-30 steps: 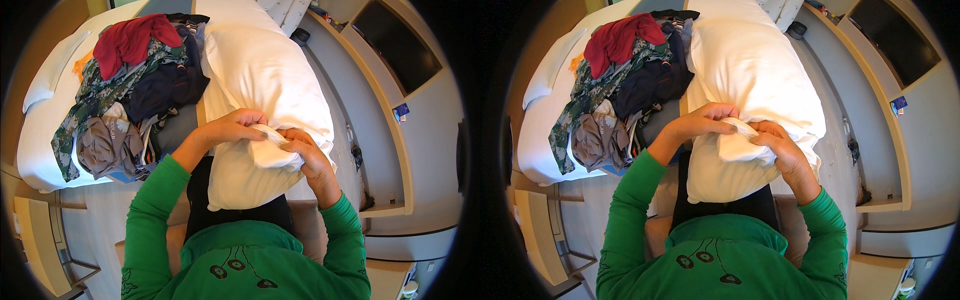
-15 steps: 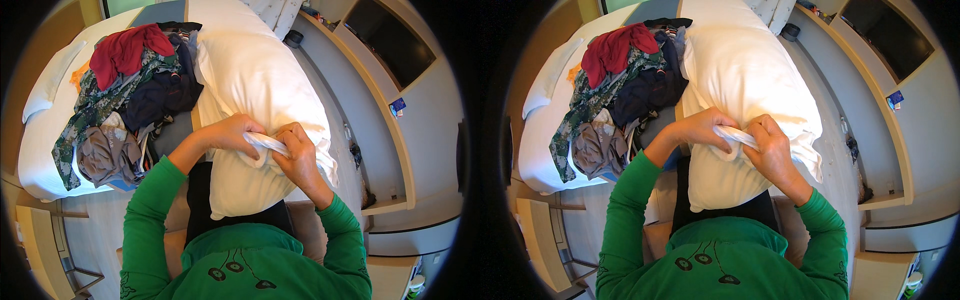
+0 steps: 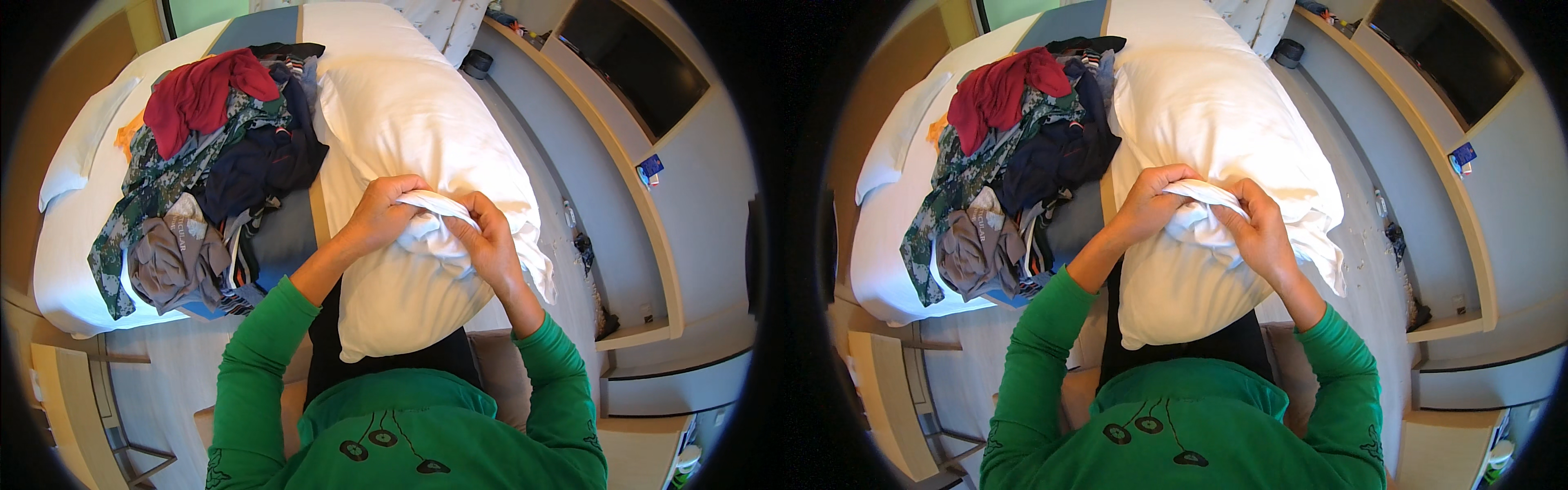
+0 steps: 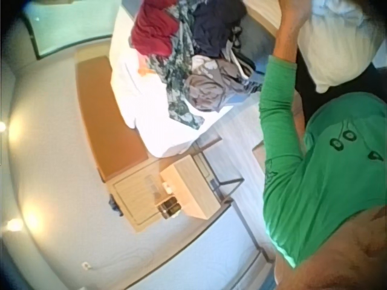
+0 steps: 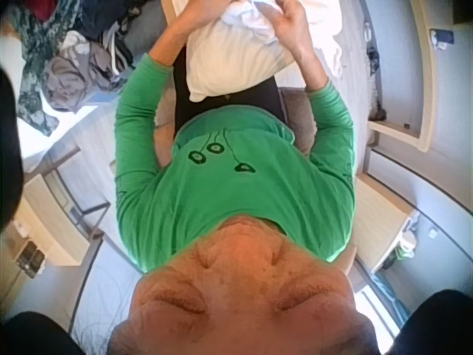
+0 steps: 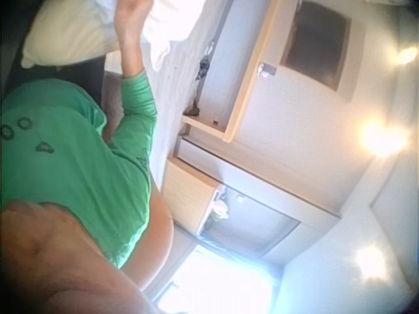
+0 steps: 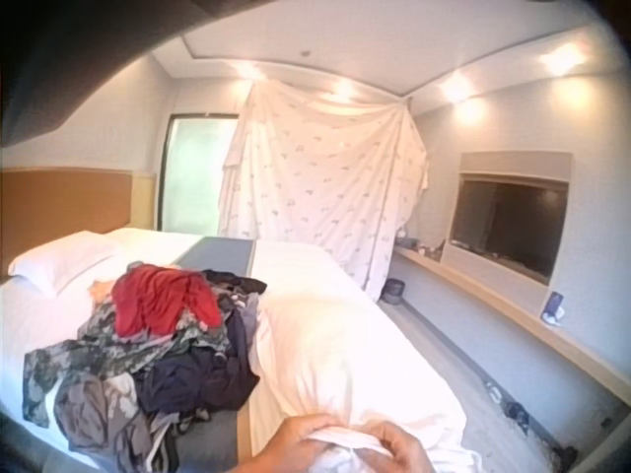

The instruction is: The person inserts a white pillow into a white pillowcase on a bed. They align the pillow with the case opening, push the pillow inside, and then repeatedly adjust and smooth the case around the pillow to fit it properly.

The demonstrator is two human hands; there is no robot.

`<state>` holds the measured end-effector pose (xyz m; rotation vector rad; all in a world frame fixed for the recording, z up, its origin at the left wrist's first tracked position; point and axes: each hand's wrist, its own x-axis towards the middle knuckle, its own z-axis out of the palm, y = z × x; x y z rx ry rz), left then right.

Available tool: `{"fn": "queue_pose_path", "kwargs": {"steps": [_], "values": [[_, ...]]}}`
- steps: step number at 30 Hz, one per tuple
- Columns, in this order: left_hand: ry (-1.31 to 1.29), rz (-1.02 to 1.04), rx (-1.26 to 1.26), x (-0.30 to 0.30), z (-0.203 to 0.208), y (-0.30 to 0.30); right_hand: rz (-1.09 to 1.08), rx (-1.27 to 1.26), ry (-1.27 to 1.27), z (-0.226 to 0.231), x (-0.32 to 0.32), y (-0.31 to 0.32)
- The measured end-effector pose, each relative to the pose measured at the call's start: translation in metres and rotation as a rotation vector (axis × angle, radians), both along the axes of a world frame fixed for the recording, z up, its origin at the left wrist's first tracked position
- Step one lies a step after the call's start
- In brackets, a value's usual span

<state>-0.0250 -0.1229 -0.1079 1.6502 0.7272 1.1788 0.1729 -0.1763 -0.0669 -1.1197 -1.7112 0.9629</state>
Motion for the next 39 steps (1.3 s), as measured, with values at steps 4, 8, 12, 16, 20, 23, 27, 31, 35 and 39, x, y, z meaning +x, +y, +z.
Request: {"fn": "queue_pose_path", "kwargs": {"steps": [4,8,12,16,20,23,27,31,35,39], "values": [[-0.121,-0.041,-0.220,0.004,-0.005,0.001,0.086,-0.389,0.249,0.009,0.004,0.002],[-0.171,-0.072,-0.230,0.002,-0.010,0.001,0.097,-0.563,0.318,0.018,-0.001,0.005],[-0.099,-0.033,-0.168,0.001,-0.013,-0.001,0.078,-0.630,0.193,0.027,-0.004,0.004],[-0.065,-0.013,-0.141,0.003,-0.014,-0.002,0.097,-0.677,0.130,0.032,-0.002,0.002],[-0.115,-0.082,-0.162,0.001,-0.011,0.000,0.067,-0.584,0.023,0.028,0.000,-0.003],[-0.166,-0.229,-0.267,-0.005,-0.004,0.002,0.025,-0.483,0.002,0.019,0.005,-0.007],[-0.128,-0.389,-0.356,-0.013,0.007,-0.002,0.018,-0.481,0.044,0.006,0.011,0.002],[0.061,-0.378,-0.226,-0.012,0.012,-0.007,0.016,-0.483,0.037,0.001,0.011,0.001],[0.117,-0.316,-0.250,-0.009,0.010,-0.005,0.043,-0.581,0.094,0.009,0.011,-0.003],[0.090,-0.260,-0.254,-0.008,0.005,-0.003,0.096,-0.586,0.080,0.020,0.014,-0.004]]}}
